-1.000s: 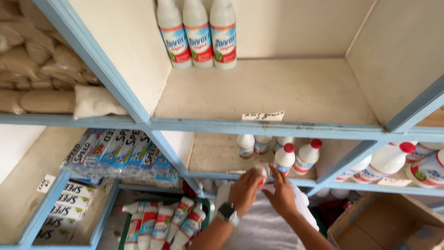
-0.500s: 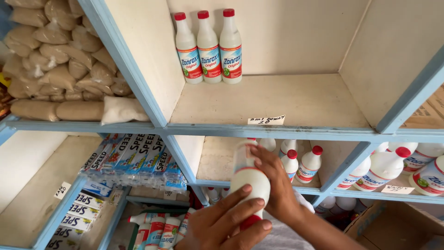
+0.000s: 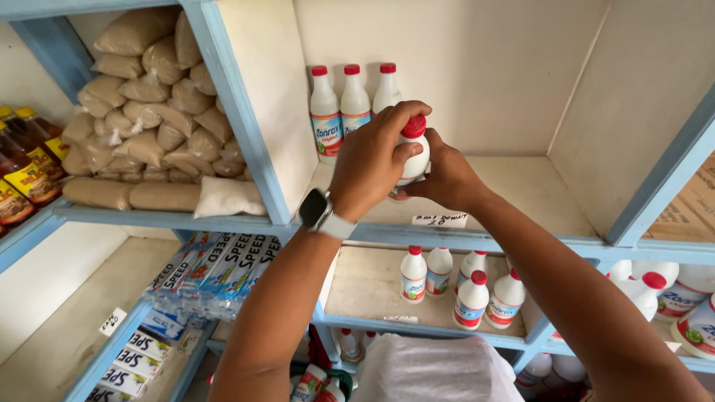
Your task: Stocking shelves with bottles of cleaning liquid.
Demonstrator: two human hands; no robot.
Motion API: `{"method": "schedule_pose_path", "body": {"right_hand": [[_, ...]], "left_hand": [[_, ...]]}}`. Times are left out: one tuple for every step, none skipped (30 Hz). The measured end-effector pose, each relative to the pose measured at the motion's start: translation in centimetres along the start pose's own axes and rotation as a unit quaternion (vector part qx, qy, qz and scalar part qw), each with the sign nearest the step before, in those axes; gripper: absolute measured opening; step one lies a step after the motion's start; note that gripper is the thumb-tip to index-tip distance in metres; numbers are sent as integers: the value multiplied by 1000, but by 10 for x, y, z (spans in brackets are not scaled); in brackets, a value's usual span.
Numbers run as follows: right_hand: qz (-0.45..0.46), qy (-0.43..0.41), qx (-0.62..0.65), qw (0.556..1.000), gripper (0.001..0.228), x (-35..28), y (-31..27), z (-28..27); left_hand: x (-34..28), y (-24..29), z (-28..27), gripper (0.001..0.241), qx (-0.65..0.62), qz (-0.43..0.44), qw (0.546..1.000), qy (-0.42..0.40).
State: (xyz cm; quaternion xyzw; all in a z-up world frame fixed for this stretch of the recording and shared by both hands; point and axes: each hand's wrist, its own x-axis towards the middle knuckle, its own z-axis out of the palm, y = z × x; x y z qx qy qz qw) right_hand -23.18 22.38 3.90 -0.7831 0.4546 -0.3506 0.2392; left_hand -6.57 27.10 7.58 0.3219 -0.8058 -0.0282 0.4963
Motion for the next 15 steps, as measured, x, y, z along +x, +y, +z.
{"method": "schedule_pose_path", "body": {"right_hand": [[-2, 2, -2, 1000, 98, 7, 14, -1], [11, -11, -5, 1000, 101, 14, 29, -2], [23, -25, -7, 999, 104, 21, 43, -3], [21, -26, -8, 999, 104, 26, 52, -3], [22, -30, 7, 999, 101, 30, 60, -3], [24, -36, 21, 999, 99, 34, 69, -4], [24, -39, 18, 999, 99, 34, 78, -5], [28, -37, 36, 998, 98, 37, 85, -4], [31, -36, 55, 997, 98, 41, 93, -5], [23, -34, 58, 998, 98, 46, 98, -5], [19, -32, 82, 996, 96, 52, 103, -5], [24, -33, 107, 993, 94, 50, 112, -4], [24, -33, 110, 993, 94, 52, 110, -2], [48, -35, 129, 990, 91, 49, 112, -1], [72, -36, 147, 986, 87, 47, 115, 0]], "left_hand": [[8, -10, 7, 44, 0, 3, 1000, 2], [15, -21, 14, 44, -7, -14, 1000, -5], [22, -32, 21, 44, -13, -30, 999, -13], [28, -43, 29, 44, -12, -31, 999, -10], [34, -55, 36, 46, -14, -36, 999, -16], [39, -66, 45, 48, -18, -43, 999, -21], [41, -68, 52, 48, -19, -45, 999, -17], [45, -72, 56, 49, -4, -59, 998, -18], [50, -75, 60, 51, 10, -74, 997, -19], [55, -71, 58, 51, 18, -70, 997, -16], [59, -68, 56, 57, 41, -79, 996, -31], [59, -62, 58, 63, 57, -94, 993, -50], [65, -78, 61, 63, 59, -95, 992, -51], [68, -93, 69, 59, 48, -72, 995, -50], [71, -108, 78, 54, 38, -50, 997, -50]]}}
